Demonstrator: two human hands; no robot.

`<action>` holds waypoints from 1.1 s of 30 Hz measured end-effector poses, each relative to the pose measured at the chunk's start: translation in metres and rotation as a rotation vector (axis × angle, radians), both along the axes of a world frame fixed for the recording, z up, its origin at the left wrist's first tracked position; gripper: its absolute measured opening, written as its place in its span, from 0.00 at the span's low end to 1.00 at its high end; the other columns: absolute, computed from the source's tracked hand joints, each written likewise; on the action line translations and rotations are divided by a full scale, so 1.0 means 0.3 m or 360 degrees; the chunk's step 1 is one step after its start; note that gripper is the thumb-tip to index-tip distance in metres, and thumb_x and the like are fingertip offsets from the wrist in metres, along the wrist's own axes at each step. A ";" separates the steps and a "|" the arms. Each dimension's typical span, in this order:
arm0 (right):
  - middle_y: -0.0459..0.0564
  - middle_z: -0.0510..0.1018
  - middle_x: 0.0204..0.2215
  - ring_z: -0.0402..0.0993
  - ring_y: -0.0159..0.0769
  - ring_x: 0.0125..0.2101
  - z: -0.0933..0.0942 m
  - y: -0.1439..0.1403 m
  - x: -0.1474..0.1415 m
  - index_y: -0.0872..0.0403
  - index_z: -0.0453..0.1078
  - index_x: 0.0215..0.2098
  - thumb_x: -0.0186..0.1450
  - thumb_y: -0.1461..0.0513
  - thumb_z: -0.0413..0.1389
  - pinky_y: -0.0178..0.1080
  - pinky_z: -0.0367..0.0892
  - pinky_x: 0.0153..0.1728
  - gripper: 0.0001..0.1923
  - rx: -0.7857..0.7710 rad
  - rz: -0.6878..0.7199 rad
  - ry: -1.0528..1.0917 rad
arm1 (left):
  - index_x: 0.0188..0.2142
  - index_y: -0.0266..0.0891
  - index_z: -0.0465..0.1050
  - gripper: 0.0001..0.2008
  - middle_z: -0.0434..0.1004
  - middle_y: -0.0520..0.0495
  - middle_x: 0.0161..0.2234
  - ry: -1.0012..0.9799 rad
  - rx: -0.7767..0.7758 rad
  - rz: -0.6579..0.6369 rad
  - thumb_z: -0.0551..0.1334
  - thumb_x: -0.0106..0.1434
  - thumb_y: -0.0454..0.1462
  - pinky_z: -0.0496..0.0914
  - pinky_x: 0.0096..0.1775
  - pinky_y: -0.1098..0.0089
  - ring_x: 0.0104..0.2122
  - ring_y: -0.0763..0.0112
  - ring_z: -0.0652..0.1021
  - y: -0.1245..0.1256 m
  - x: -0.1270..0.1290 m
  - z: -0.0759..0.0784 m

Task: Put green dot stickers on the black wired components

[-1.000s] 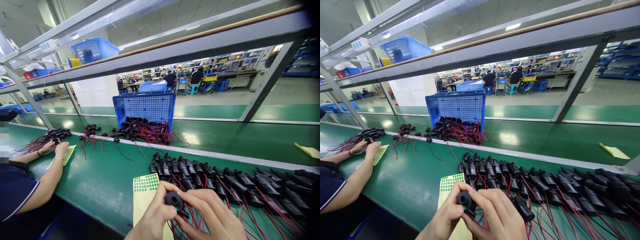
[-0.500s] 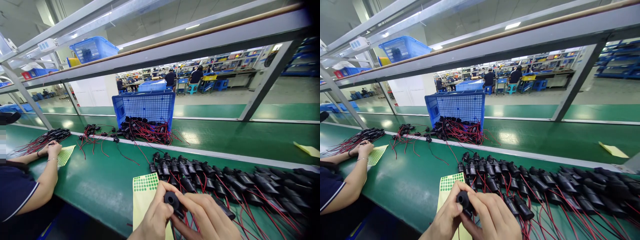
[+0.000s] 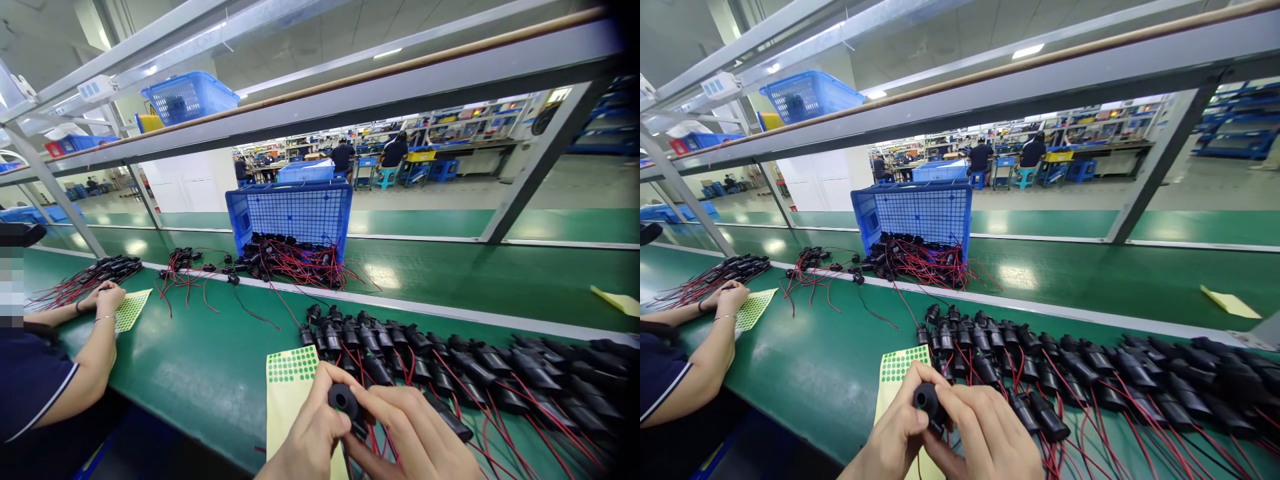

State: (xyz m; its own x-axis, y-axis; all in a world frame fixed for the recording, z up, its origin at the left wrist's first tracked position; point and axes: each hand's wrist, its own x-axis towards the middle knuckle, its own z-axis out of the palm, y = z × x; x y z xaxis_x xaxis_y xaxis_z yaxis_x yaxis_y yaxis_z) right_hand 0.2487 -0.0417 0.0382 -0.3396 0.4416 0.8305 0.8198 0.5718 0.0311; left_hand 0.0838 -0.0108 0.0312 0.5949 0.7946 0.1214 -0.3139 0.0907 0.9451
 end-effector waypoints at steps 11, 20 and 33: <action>0.51 0.77 0.34 0.76 0.36 0.32 -0.006 -0.001 -0.019 0.54 0.70 0.48 0.71 0.64 0.58 0.38 0.75 0.32 0.08 -0.0285 0.0140 0.0517 | 0.48 0.38 0.63 0.18 0.71 0.45 0.40 -0.0179 -0.0035 -0.0217 0.59 0.63 0.45 0.61 0.48 0.60 0.44 0.60 0.71 0.018 -0.005 0.005; 0.52 0.76 0.35 0.75 0.37 0.33 -0.030 0.002 -0.016 0.56 0.69 0.50 0.71 0.64 0.58 0.39 0.74 0.33 0.10 -0.0235 0.0116 0.0417 | 0.48 0.39 0.66 0.15 0.69 0.46 0.41 -0.0075 0.0010 -0.0113 0.58 0.64 0.42 0.61 0.49 0.62 0.43 0.63 0.69 0.012 -0.014 0.007; 0.47 0.81 0.41 0.80 0.37 0.41 -0.033 -0.009 0.028 0.45 0.70 0.49 0.64 0.65 0.62 0.34 0.77 0.43 0.16 -0.0641 0.0156 0.0632 | 0.59 0.43 0.64 0.27 0.71 0.40 0.56 0.0125 0.0059 -0.0142 0.46 0.73 0.57 0.59 0.62 0.56 0.58 0.57 0.70 0.033 -0.027 -0.021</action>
State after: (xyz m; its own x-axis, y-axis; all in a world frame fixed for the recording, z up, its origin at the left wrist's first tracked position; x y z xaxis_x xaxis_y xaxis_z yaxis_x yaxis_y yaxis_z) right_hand 0.2570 -0.0444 0.0284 -0.0912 0.7320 0.6752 0.6666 0.5486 -0.5047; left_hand 0.0757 -0.0009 0.0249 0.6717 0.7340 0.1000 -0.2310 0.0794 0.9697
